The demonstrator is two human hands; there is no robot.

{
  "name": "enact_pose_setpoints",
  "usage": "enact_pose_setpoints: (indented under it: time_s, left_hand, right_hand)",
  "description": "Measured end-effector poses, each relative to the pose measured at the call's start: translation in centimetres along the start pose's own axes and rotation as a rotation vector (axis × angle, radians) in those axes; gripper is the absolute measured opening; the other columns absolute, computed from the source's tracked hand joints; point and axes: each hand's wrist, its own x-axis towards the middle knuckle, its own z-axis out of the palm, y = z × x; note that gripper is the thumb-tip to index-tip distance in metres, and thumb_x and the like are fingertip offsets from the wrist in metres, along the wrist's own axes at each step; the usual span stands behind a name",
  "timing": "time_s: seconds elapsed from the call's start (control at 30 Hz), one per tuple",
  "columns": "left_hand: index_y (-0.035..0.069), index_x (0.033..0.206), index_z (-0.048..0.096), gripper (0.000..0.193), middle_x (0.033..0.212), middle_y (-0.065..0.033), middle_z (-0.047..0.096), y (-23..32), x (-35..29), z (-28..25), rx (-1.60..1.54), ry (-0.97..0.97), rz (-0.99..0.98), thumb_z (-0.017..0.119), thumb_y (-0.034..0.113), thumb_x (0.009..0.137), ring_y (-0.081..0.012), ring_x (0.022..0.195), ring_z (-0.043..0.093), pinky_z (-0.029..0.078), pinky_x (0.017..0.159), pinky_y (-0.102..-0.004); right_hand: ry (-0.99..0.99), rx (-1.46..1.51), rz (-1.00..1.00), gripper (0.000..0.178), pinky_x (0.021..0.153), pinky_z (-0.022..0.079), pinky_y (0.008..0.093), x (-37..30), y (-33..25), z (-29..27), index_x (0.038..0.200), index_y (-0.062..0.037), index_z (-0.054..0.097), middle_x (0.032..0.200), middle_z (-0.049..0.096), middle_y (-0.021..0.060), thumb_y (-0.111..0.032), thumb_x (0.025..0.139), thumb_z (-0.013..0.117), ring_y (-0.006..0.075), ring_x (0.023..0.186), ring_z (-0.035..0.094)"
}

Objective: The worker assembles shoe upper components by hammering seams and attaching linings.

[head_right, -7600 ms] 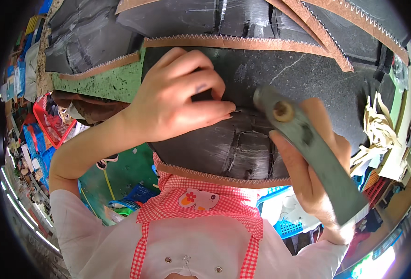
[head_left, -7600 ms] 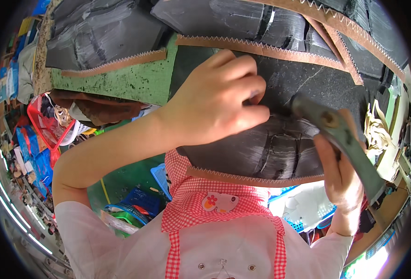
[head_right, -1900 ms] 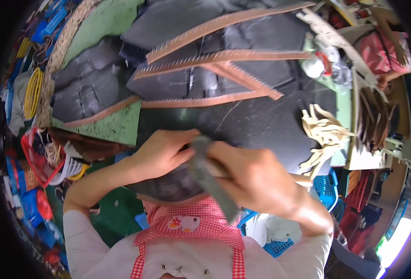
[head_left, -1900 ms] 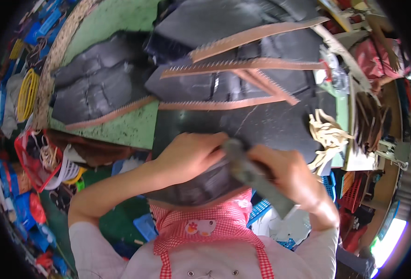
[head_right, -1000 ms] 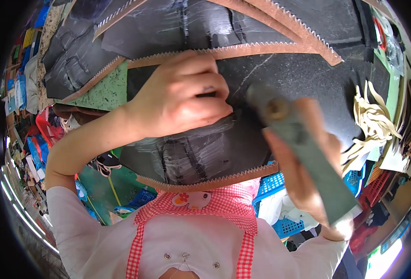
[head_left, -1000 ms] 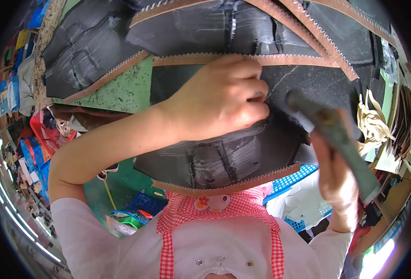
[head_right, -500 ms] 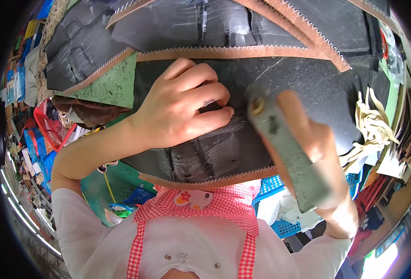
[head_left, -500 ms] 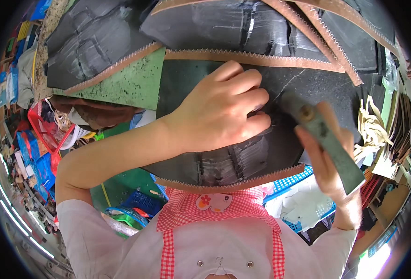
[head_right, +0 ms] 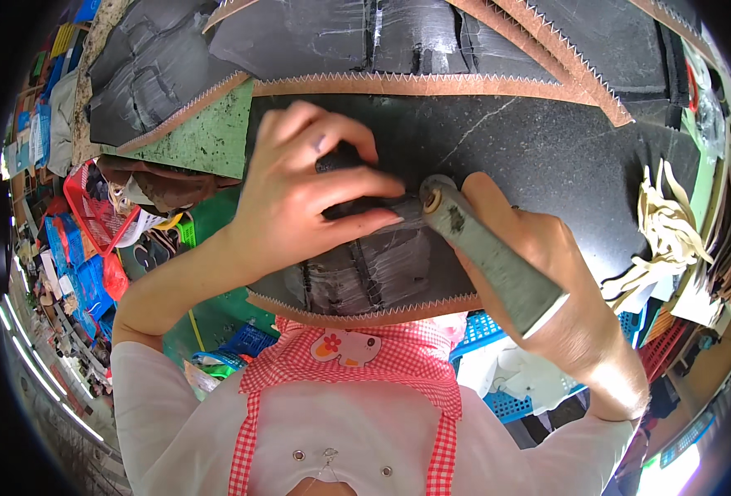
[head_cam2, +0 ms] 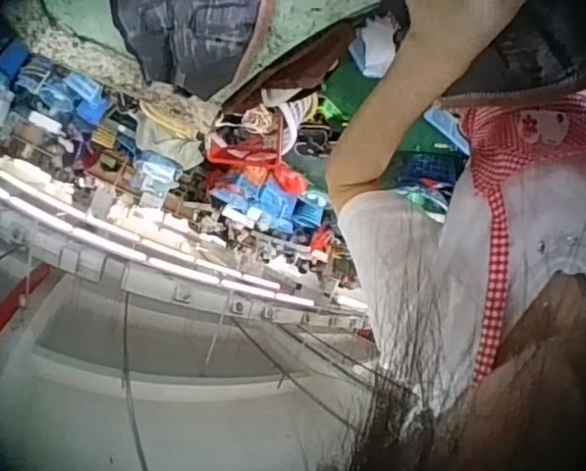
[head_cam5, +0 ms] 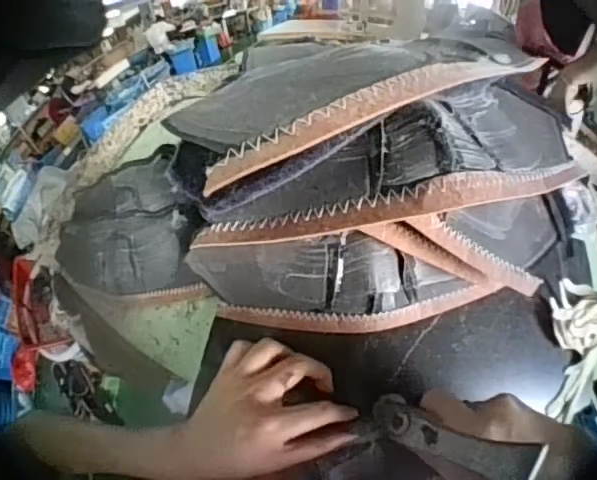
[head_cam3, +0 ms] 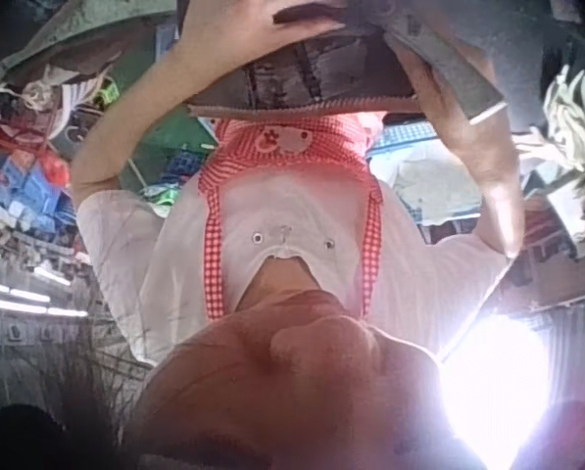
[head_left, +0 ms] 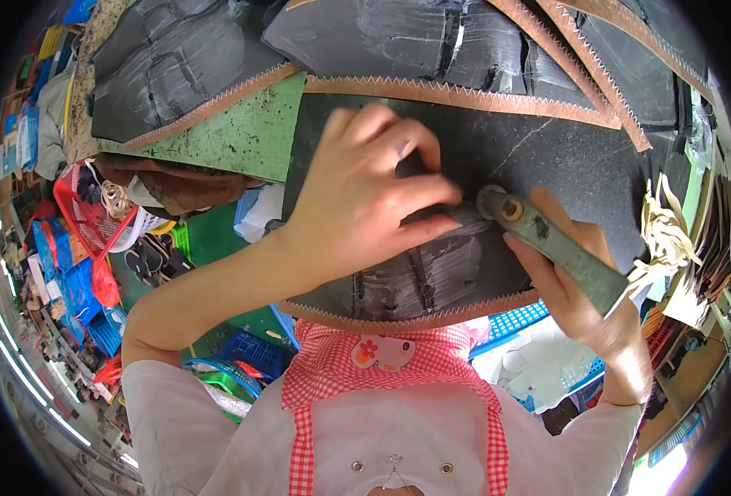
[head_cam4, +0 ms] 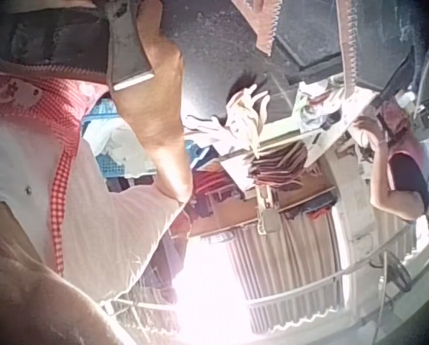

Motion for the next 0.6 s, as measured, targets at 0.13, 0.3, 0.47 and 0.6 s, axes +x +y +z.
enact_pose_setpoints:
  time_s: [0.13, 0.3, 0.47, 0.6]
  left_hand:
    - [0.019, 0.083, 0.074, 0.020, 0.091, 0.0076, 0.063, 0.5, -0.7, 0.7, -0.016, 0.019, 0.020, 0.086, 0.020, 0.066, -0.0195, 0.093, 0.055, 0.038, 0.080, -0.0371]
    - [0.018, 0.082, 0.073, 0.016, 0.088, 0.0055, 0.063, 1.2, -1.1, 0.9, 0.118, 0.046, 0.113, 0.082, 0.018, 0.068, -0.0196, 0.088, 0.056, 0.040, 0.078, -0.0382]
    - [0.017, 0.083, 0.073, 0.016, 0.088, 0.0043, 0.062, 0.8, -0.4, -0.2, 0.131, 0.011, 0.144, 0.080, 0.018, 0.069, -0.0197, 0.088, 0.057, 0.041, 0.079, -0.0386]
    - [0.017, 0.081, 0.074, 0.017, 0.087, 0.0042, 0.063, -0.2, -0.2, -1.6, -0.003, -0.187, 0.004, 0.081, 0.021, 0.066, -0.0201, 0.088, 0.057, 0.041, 0.078, -0.0383]
  right_hand:
    - [0.221, -0.102, -0.160, 0.017, 0.065, 0.052, 0.0344, -0.1, -0.1, -0.2, 0.107, 0.0062, 0.063, 0.099, 0.063, 0.0232, -0.003, 0.094, 0.066, 0.0311, 0.069, 0.066]
    - [-0.069, -0.066, 0.009, 0.017, 0.061, 0.050, 0.0383, 0.5, -0.5, -0.3, 0.109, 0.0064, 0.062, 0.096, 0.065, 0.0207, 0.001, 0.092, 0.065, 0.0345, 0.068, 0.065]
    - [0.063, -0.303, -0.169, 0.013, 0.056, 0.049, 0.0400, 0.2, -0.5, 0.4, 0.104, 0.0041, 0.061, 0.091, 0.063, 0.0200, 0.002, 0.092, 0.064, 0.0365, 0.060, 0.062]
    - [0.059, -0.367, -0.277, 0.015, 0.055, 0.050, 0.0427, 0.9, -0.1, 0.4, 0.103, 0.0029, 0.061, 0.098, 0.059, 0.0202, 0.001, 0.089, 0.065, 0.0397, 0.063, 0.063]
